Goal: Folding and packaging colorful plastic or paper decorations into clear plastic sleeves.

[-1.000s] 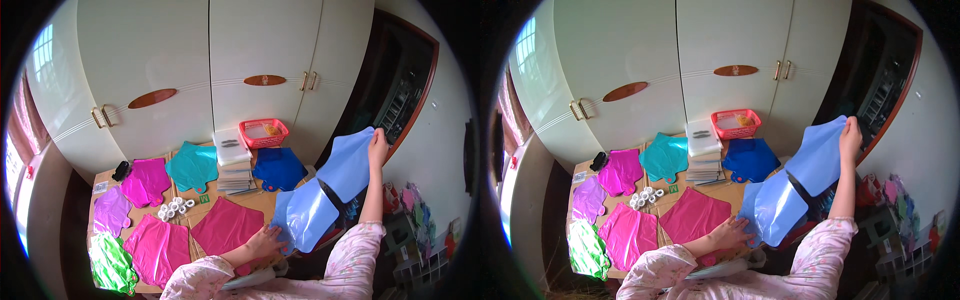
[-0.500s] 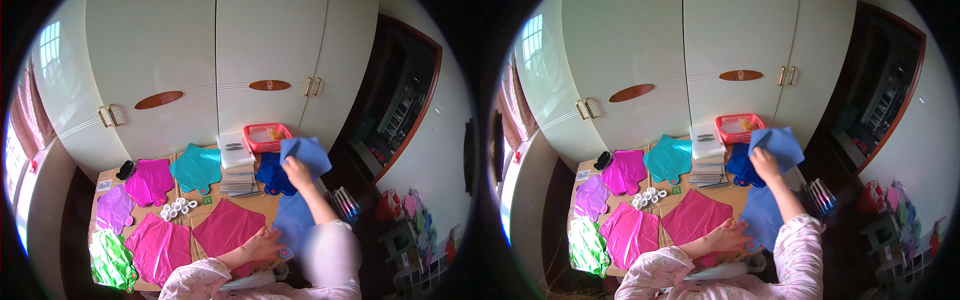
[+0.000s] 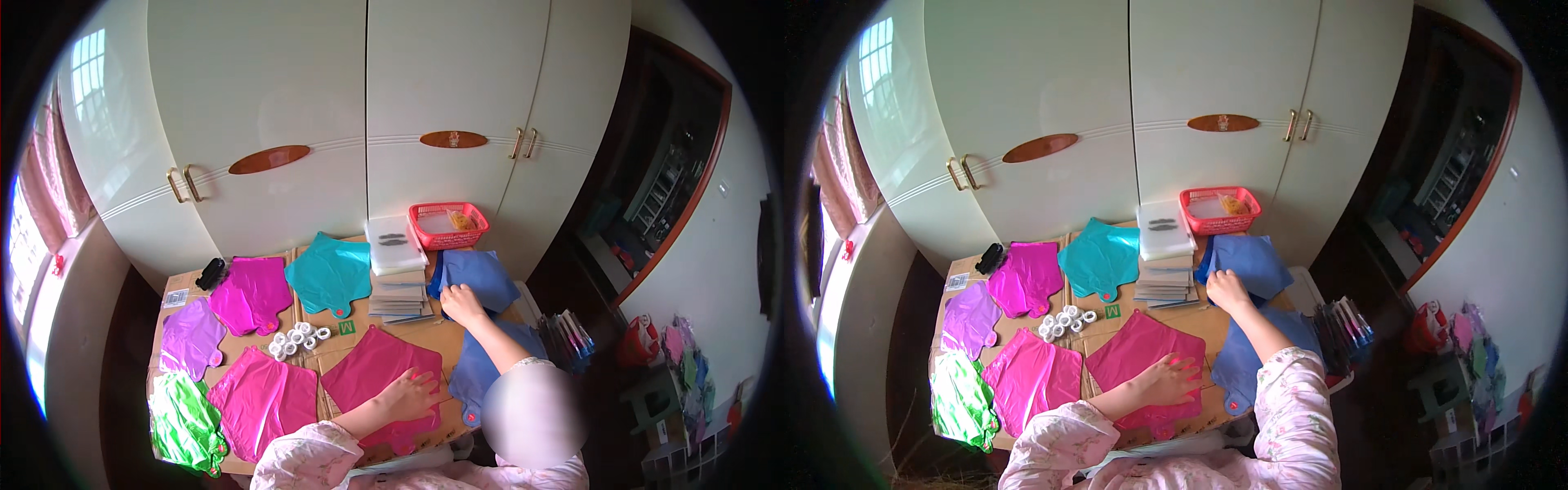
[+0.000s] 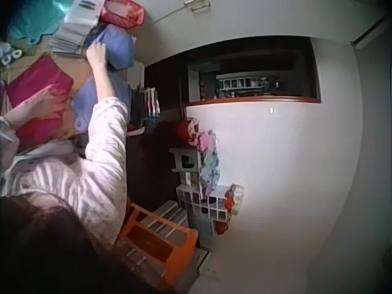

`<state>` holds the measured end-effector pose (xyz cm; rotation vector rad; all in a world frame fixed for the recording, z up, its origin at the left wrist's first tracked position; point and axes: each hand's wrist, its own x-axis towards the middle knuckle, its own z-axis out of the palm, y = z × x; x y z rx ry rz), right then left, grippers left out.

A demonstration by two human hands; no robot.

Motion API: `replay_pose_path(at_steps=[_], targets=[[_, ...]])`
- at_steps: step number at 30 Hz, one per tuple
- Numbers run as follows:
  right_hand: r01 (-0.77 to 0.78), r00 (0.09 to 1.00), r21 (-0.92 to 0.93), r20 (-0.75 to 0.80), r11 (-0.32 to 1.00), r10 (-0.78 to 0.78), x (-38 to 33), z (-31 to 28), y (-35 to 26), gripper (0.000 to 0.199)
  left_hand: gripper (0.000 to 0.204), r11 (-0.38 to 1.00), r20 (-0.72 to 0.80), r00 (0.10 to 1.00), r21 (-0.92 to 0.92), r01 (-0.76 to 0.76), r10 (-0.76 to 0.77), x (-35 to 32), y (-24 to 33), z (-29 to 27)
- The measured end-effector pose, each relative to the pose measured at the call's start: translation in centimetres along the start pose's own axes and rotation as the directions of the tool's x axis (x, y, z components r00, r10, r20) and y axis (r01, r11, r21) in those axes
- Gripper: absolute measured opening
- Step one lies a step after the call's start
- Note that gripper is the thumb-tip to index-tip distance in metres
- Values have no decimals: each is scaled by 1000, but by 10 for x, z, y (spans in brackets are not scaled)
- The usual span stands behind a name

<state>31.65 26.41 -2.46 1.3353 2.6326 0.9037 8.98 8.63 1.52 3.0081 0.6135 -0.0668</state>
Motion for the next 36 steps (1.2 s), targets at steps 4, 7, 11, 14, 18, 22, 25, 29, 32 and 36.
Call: replay_pose_path(at_steps=[4, 7, 11, 14, 18, 22, 25, 29, 32, 36], targets=[[-154, 983, 231, -68, 961, 173, 7, 5, -2, 15, 43, 1000, -3, 1000, -23, 1, -1, -2, -1, -1], [-278, 951, 464, 10, 841, 309, 15, 9, -7, 15, 42, 999, -11, 1000, -31, 17, -17, -6, -4, 1], [-276, 936, 532, -39, 800, 349, 17, 16, -8, 15, 42, 1000, -12, 1000, -15, 22, -23, -7, -9, 0], [-277, 937, 504, -48, 818, 347, 18, 31, -6, 16, 43, 999, -24, 999, -31, 22, -23, -4, -12, -9], [-381, 884, 576, -3, 723, 468, 25, 27, -7, 16, 43, 996, -70, 996, -62, 59, -63, -2, -22, -22], [-496, 739, 816, 217, 296, 638, 20, 33, 3, 14, 43, 985, -98, 986, -123, 121, -133, 15, -45, -28], [-530, 671, 845, 366, 71, 645, 15, 34, 7, 17, 44, 979, -134, 972, -97, 179, -191, 30, -63, -30], [-421, 625, 886, 438, -193, 646, 7, 70, 15, 22, 47, 968, -197, 948, -88, 235, -248, 66, -87, -37], [-418, 612, 832, 554, -364, 565, 13, 64, 14, 20, 49, 962, -244, 931, -24, 273, -271, 96, -111, -25], [-384, 623, 783, 611, -489, 489, 9, 45, 22, 12, 39, 951, -337, 907, 86, 297, -253, 138, -134, 5]])
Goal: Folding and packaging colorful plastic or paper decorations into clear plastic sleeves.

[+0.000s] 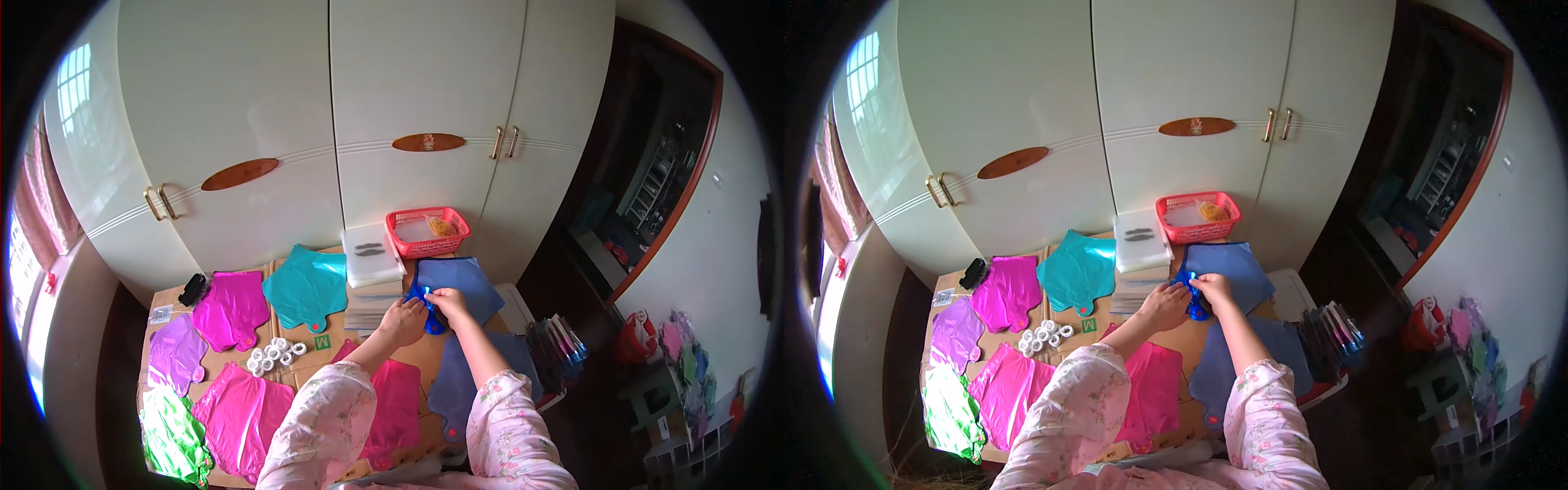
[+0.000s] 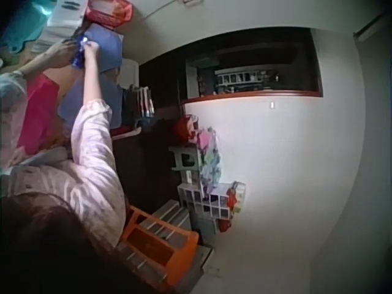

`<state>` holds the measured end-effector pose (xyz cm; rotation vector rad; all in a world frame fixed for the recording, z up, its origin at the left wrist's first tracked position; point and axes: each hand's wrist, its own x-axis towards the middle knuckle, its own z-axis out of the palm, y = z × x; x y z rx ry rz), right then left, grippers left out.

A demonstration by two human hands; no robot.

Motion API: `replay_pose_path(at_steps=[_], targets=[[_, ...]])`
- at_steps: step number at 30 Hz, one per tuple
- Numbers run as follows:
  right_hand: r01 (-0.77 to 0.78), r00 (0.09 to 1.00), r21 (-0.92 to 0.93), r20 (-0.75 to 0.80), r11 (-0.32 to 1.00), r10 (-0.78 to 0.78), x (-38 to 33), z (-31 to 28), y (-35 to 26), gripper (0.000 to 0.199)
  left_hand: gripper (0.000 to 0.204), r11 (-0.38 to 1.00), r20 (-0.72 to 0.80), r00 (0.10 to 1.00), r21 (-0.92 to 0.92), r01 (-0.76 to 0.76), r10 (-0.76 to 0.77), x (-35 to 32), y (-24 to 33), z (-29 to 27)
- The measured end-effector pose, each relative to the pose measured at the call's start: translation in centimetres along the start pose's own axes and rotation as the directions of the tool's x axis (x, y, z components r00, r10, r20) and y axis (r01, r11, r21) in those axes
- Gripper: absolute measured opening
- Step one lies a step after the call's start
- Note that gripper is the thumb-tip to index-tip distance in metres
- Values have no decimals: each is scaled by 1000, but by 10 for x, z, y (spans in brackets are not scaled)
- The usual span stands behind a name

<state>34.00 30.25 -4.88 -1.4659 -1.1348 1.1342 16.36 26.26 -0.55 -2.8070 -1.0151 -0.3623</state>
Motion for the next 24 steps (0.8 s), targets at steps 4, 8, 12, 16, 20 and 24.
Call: replay_pose_path(at_steps=[4, 8, 12, 16, 20, 24], targets=[[-95, 991, 178, 112, 979, 76, 10, -15, 8, 6, 28, 1000, 145, 989, -17, 5, -3, 16, 1, 11], [-129, 992, 373, 60, 919, 115, 2, -29, -3, 9, 31, 1000, 220, 975, -23, -7, 12, 15, 1, 7], [-104, 991, 596, -2, 797, 131, 4, -62, -13, 9, 42, 998, 285, 958, 43, -43, 29, 9, 3, 1], [-43, 984, 706, -91, 707, 150, 19, -133, -3, 17, 48, 998, 397, 918, 58, -40, 13, 15, 5, -2], [251, 896, 619, -440, 744, 64, 4, -201, -29, 18, 49, 995, 446, 895, 81, -62, 19, 20, 4, -3], [511, 690, 270, -695, 816, -202, -17, -254, -72, 11, 50, 995, 450, 893, 83, -56, 13, 19, 6, -8]])
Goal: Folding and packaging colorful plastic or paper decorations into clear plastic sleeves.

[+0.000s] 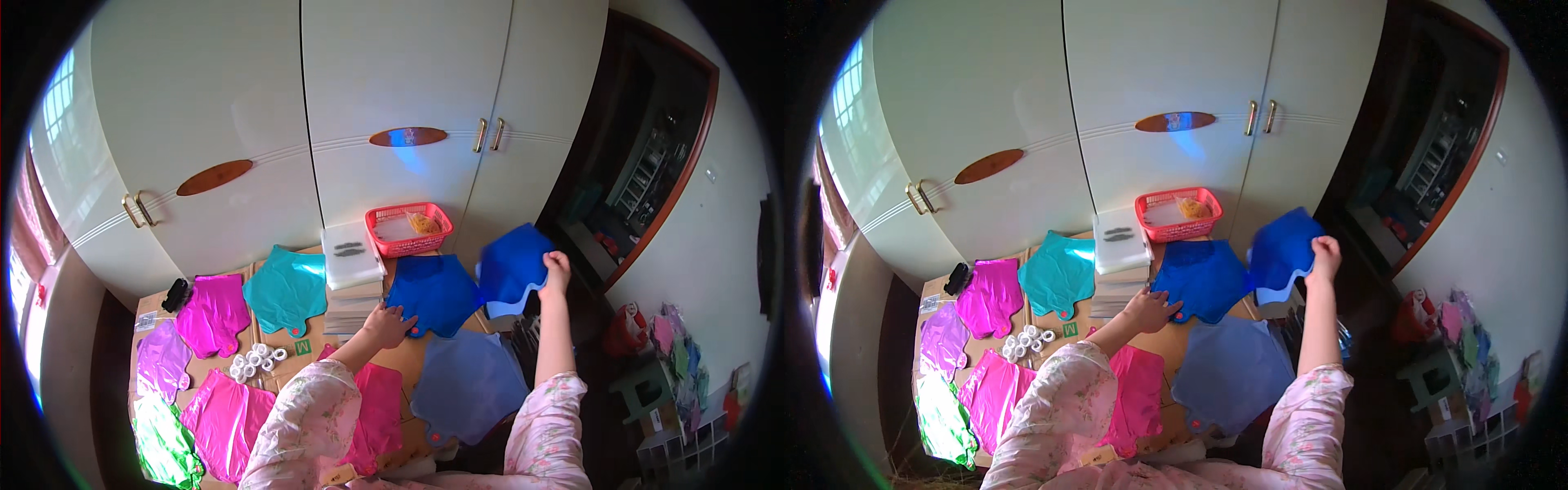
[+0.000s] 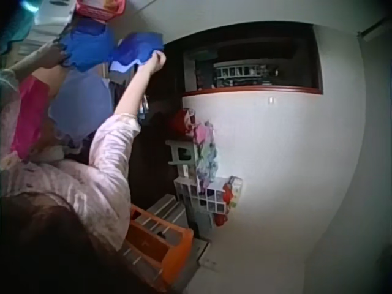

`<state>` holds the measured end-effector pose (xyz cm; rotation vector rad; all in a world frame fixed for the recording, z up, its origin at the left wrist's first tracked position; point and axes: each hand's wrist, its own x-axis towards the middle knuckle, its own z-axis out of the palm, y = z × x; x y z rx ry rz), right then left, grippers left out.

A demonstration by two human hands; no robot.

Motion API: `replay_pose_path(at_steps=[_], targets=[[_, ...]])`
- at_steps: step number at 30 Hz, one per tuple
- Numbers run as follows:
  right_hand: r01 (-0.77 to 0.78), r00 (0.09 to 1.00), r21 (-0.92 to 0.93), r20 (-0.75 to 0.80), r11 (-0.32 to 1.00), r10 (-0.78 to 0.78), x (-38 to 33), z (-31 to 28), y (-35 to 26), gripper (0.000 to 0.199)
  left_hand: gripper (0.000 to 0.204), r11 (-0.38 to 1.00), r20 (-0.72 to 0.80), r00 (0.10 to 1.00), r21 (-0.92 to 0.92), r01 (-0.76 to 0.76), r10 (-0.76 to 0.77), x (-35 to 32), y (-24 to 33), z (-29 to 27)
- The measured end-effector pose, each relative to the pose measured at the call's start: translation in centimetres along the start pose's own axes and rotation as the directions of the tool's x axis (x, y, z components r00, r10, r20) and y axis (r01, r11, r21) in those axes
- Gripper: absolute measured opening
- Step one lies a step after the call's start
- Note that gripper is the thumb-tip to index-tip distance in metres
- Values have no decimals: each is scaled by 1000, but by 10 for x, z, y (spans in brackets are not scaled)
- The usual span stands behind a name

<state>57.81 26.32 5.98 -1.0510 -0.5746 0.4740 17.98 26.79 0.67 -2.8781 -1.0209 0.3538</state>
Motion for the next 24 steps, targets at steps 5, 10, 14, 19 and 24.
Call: replay_pose_path(at_steps=[5, 10, 14, 19, 24], targets=[[514, 858, -454, 251, 728, -448, -31, 56, -78, 12, 50, 998, 59, 998, -62, 6, -2, 7, -2, 3], [792, 592, -350, 640, 501, -490, -133, 173, -108, 14, 46, 988, -212, 976, -155, 19, -52, -16, -24, -1], [748, 490, -148, 781, 647, -388, -199, 252, -76, 15, 43, 962, -337, 922, -250, 106, -189, -94, -72, -26], [910, 22, 190, 865, 369, -500, -288, 332, 6, 13, 39, 866, -298, 821, -291, 407, -487, -222, -166, 17], [910, -217, 258, 963, 326, -156, -362, 346, 112, 12, 34, 823, -264, 797, -359, 440, -542, -286, -204, 66]])
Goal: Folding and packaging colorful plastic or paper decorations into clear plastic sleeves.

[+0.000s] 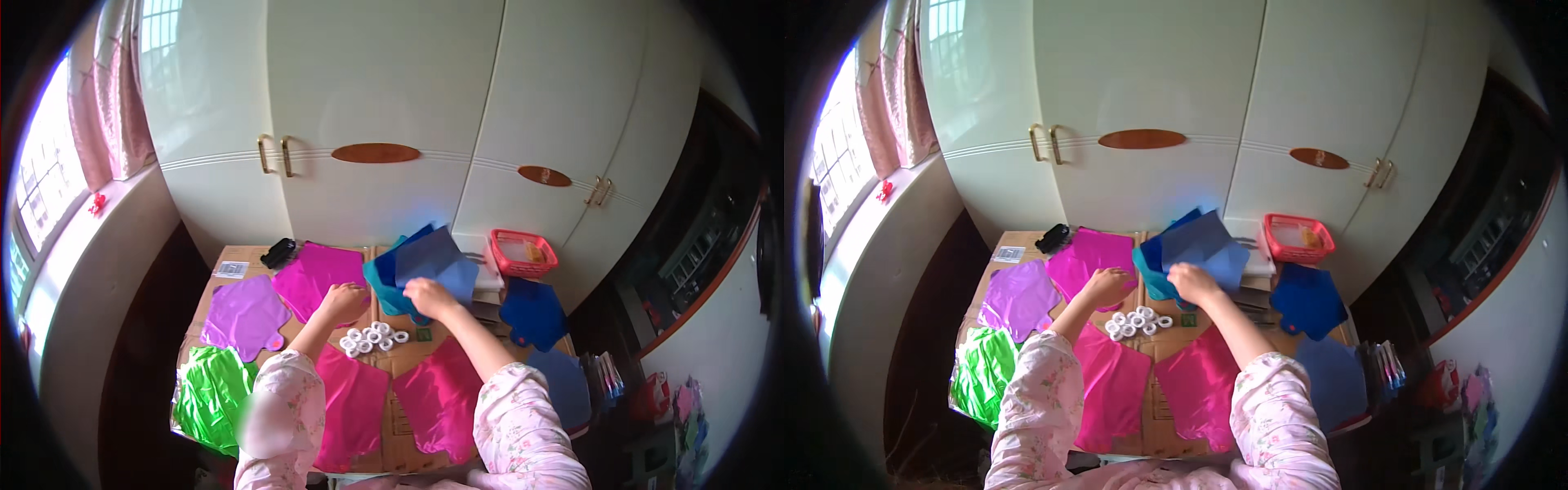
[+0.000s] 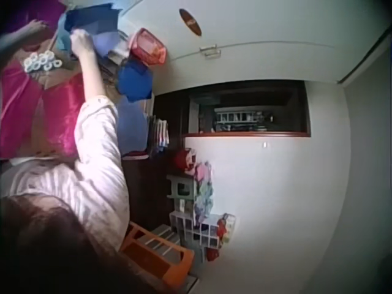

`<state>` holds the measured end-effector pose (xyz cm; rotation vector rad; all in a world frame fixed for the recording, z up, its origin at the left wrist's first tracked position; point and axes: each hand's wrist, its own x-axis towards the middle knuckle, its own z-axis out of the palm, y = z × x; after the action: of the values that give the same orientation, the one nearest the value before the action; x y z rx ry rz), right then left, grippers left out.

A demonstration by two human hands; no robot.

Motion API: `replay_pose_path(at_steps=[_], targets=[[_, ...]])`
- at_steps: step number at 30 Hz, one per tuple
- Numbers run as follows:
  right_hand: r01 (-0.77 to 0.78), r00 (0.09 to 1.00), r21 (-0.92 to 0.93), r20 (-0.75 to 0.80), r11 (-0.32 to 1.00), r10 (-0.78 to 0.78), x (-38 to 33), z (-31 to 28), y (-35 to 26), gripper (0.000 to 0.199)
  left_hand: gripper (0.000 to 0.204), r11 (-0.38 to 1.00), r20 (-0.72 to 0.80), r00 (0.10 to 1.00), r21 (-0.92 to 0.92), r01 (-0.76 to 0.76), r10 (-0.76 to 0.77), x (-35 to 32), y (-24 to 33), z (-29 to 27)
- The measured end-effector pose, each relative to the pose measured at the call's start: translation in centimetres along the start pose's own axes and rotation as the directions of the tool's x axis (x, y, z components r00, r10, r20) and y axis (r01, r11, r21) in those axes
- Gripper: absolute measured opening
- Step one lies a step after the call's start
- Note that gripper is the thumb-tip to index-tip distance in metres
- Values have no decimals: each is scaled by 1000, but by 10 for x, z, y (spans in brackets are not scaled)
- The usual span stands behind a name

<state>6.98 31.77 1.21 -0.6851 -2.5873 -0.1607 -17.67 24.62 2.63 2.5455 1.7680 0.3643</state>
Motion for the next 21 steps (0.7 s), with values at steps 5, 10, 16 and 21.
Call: replay_pose_path(at_steps=[5, 10, 16, 21], targets=[[43, 992, 67, 118, 997, -51, 5, 22, -31, 8, 33, 995, -11, 1000, -96, -18, 17, -18, -24, 5], [67, 995, -2, 71, 998, -67, -4, 40, -25, 8, 29, 977, -27, 995, -189, -97, 93, -6, -18, 24], [-97, 995, 46, 17, 994, 97, -10, 45, -22, 7, 27, 964, -28, 992, -234, -126, 123, 3, -12, 36], [-424, 902, 311, 54, 851, 429, -5, 37, -26, 12, 27, 954, -111, 983, -248, -170, 146, 6, -4, 46]])
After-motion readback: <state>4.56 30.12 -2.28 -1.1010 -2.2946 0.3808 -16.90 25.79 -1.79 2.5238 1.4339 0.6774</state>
